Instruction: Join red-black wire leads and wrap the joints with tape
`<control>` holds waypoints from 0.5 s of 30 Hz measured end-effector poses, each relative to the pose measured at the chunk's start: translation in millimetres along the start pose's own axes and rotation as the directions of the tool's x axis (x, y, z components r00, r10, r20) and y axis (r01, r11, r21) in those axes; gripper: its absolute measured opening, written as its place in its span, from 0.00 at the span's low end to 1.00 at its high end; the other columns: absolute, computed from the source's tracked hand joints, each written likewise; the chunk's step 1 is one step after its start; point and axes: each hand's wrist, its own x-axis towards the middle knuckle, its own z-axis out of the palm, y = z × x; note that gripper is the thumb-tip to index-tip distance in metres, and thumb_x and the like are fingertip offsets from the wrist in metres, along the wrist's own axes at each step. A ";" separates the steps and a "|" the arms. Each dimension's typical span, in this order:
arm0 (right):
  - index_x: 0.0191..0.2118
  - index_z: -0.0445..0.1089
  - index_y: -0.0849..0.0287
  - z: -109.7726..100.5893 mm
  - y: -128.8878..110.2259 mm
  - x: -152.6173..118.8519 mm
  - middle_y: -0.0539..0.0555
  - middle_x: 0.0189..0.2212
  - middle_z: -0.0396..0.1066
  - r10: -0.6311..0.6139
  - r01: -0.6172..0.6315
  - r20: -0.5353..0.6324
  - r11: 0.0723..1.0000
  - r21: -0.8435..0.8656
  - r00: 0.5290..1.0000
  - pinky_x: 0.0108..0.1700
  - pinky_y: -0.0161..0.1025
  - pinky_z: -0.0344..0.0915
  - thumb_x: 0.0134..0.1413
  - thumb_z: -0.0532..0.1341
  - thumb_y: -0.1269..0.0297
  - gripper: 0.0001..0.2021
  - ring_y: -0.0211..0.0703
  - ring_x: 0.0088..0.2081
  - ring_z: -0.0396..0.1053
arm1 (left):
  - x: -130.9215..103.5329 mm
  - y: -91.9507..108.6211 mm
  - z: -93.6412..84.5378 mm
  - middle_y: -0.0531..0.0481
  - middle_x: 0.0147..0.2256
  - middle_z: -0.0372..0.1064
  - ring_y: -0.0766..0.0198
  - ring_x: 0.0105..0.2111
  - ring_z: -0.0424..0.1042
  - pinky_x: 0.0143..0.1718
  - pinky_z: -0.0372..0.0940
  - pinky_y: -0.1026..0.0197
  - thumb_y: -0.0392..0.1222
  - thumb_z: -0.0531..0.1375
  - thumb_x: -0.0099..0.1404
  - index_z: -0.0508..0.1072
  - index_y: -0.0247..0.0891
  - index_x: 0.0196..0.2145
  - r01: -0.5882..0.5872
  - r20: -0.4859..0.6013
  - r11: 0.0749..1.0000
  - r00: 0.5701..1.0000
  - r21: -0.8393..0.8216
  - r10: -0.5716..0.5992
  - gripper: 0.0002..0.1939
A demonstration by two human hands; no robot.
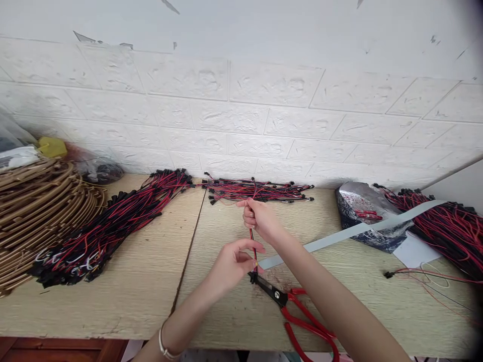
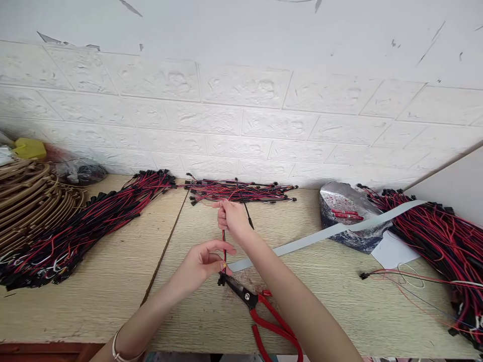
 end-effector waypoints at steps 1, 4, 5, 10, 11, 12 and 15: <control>0.31 0.66 0.61 -3.2 2.3 -0.9 0.42 0.14 0.55 -0.018 0.017 -0.014 0.998 -0.061 1.000 0.21 0.32 0.50 0.62 0.48 0.62 0.14 0.32 0.15 0.51 | -1.2 -0.6 -2.0 0.51 0.23 0.72 0.59 0.28 0.75 0.30 0.59 0.63 0.33 0.56 0.51 0.72 0.34 0.39 0.012 -0.033 0.999 0.999 0.033 -0.011 0.15; 0.25 0.67 0.61 -19.2 6.3 -19.2 0.50 0.20 0.66 -0.086 0.073 -0.043 0.967 -0.245 0.995 0.27 0.35 0.56 0.57 0.56 0.59 0.14 0.36 0.22 0.62 | -7.8 -0.8 -15.5 0.52 0.23 0.72 0.57 0.29 0.76 0.30 0.58 0.63 0.34 0.55 0.51 0.71 0.35 0.41 0.032 -0.163 0.995 0.986 0.098 -0.016 0.17; 0.22 0.67 0.61 -26.4 6.9 -31.4 0.51 0.20 0.67 -0.107 0.090 -0.037 0.946 -0.311 0.994 0.29 0.35 0.56 0.56 0.57 0.59 0.14 0.38 0.24 0.63 | -10.6 -0.5 -22.0 0.52 0.23 0.72 0.57 0.30 0.76 0.30 0.58 0.62 0.35 0.56 0.51 0.71 0.35 0.41 0.036 -0.205 0.994 0.979 0.104 -0.014 0.18; 0.30 0.72 0.58 -68.0 19.2 -116.0 0.51 0.25 0.72 -0.117 0.143 0.090 0.601 -0.786 0.989 0.31 0.36 0.58 0.59 0.54 0.60 0.12 0.41 0.28 0.66 | -20.5 -1.2 -50.9 0.55 0.19 0.68 0.54 0.32 0.76 0.31 0.58 0.62 0.39 0.57 0.50 0.70 0.35 0.45 0.110 -0.312 0.985 0.948 0.135 -0.063 0.22; 0.33 0.72 0.57 -76.3 25.0 -131.6 0.52 0.27 0.72 -0.080 0.107 0.076 0.547 -0.831 0.994 0.32 0.36 0.60 0.60 0.53 0.60 0.12 0.42 0.29 0.68 | -21.0 -2.2 -53.7 0.55 0.19 0.68 0.54 0.32 0.76 0.30 0.58 0.62 0.39 0.56 0.50 0.70 0.35 0.45 0.130 -0.318 0.981 0.945 0.144 -0.078 0.22; 0.34 0.72 0.57 -84.5 32.0 -145.5 0.53 0.29 0.73 -0.062 0.079 0.055 0.502 -0.861 0.997 0.34 0.37 0.62 0.60 0.52 0.60 0.13 0.42 0.31 0.69 | -21.0 -3.4 -55.5 0.55 0.19 0.69 0.54 0.32 0.76 0.30 0.58 0.61 0.40 0.56 0.51 0.69 0.35 0.46 0.145 -0.320 0.978 0.943 0.152 -0.090 0.23; 0.38 0.73 0.55 -107.0 57.4 -175.6 0.55 0.37 0.74 -0.068 0.048 0.023 0.398 -0.916 0.997 0.40 0.37 0.67 0.58 0.54 0.62 0.10 0.45 0.38 0.72 | -19.2 -8.4 -56.9 0.50 0.27 0.73 0.56 0.30 0.76 0.32 0.61 0.60 0.40 0.55 0.51 0.67 0.34 0.47 0.144 -0.324 0.975 0.942 0.166 -0.084 0.23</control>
